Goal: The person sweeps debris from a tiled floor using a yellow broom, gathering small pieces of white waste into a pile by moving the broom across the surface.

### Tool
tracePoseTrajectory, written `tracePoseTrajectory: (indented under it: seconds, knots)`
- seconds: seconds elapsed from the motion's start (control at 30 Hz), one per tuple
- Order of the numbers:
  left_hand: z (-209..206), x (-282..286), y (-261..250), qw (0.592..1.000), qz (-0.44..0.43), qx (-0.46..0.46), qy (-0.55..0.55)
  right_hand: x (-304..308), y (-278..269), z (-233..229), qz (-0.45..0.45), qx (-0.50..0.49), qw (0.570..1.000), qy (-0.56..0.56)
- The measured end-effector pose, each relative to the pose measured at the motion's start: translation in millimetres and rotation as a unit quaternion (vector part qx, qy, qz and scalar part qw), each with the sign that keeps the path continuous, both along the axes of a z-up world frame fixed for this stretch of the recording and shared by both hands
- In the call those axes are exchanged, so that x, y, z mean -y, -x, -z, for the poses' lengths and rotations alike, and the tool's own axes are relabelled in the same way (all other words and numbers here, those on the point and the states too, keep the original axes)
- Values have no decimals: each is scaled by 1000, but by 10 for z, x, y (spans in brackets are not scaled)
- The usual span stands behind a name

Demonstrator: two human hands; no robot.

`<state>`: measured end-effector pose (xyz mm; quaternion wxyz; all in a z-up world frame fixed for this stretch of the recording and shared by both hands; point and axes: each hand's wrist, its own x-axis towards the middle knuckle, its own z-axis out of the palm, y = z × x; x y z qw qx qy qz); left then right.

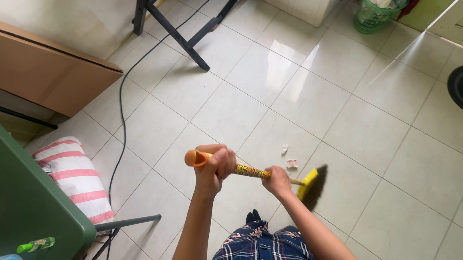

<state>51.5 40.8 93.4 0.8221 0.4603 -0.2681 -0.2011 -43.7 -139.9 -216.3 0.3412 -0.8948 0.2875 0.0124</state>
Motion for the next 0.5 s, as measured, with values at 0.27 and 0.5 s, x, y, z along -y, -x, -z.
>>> tracePoseTrajectory:
  seconds: [0.27,0.5]
  knots:
    - [-458,-65,186,983,23,156,-92,-64,-450,-474,-22,163,986,25]
    - [-636,6,378,982,-87,164,-41,150,-647,-925,-60,237,968,47]
